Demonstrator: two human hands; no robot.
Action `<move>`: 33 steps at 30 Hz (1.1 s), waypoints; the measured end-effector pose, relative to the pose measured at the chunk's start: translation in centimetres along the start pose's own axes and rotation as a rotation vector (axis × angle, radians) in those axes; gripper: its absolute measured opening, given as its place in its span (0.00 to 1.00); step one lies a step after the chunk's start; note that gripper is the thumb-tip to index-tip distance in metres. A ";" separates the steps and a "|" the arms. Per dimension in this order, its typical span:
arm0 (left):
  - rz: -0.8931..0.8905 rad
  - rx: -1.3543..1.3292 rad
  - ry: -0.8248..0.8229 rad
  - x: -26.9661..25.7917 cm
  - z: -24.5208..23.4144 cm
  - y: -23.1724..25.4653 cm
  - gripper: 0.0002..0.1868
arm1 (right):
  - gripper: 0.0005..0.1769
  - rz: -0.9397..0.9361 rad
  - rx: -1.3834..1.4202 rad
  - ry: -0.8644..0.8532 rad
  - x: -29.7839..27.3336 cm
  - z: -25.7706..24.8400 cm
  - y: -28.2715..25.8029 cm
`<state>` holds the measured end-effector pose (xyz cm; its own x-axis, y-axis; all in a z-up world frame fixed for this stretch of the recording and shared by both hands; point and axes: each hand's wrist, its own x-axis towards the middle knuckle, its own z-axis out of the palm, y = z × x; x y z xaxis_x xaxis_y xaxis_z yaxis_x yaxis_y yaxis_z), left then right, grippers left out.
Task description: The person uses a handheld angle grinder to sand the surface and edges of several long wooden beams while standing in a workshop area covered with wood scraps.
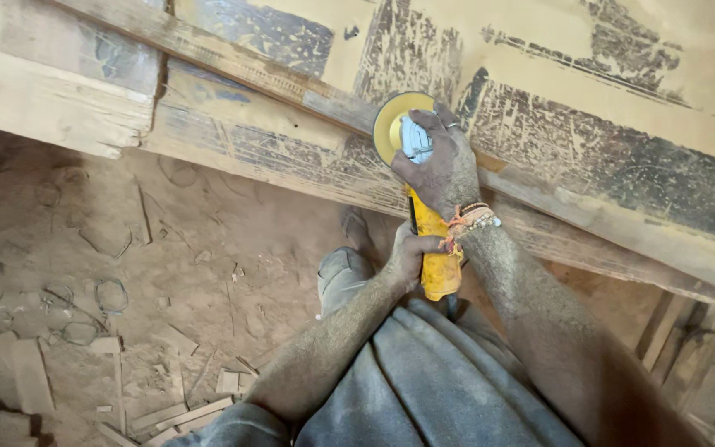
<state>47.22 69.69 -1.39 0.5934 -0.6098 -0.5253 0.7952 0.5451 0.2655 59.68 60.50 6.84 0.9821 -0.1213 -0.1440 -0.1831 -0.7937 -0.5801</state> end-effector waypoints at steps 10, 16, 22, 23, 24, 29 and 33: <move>-0.017 0.048 -0.018 0.2 2.0 -3.6 0.20 | 0.36 0.000 -0.004 0.072 -3.0 -2.5 3.6; -0.038 0.091 -0.028 0.3 2.7 -5.5 0.22 | 0.34 0.047 0.052 0.105 -4.7 -3.6 5.4; -0.103 0.100 -0.054 0.1 4.2 -7.4 0.22 | 0.32 0.032 0.001 0.149 -6.7 -4.9 8.0; -0.108 0.101 -0.063 0.1 4.4 -7.8 0.21 | 0.32 0.042 0.002 0.149 -7.1 -5.2 8.3; -0.112 0.101 -0.072 0.0 4.6 -8.2 0.21 | 0.32 0.041 -0.003 0.154 -7.4 -5.4 8.7; -0.160 0.108 -0.102 0.3 5.5 -10.3 0.20 | 0.33 0.091 -0.018 0.181 -9.2 -6.6 11.4; -0.188 0.169 -0.124 0.9 6.5 -12.2 0.20 | 0.33 0.036 -0.036 0.237 -10.9 -7.9 14.9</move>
<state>38.84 58.79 0.17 0.4363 -0.7626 -0.4775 0.8959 0.3190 0.3092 46.63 45.27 6.05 0.9587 -0.2829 0.0302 -0.2207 -0.8066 -0.5484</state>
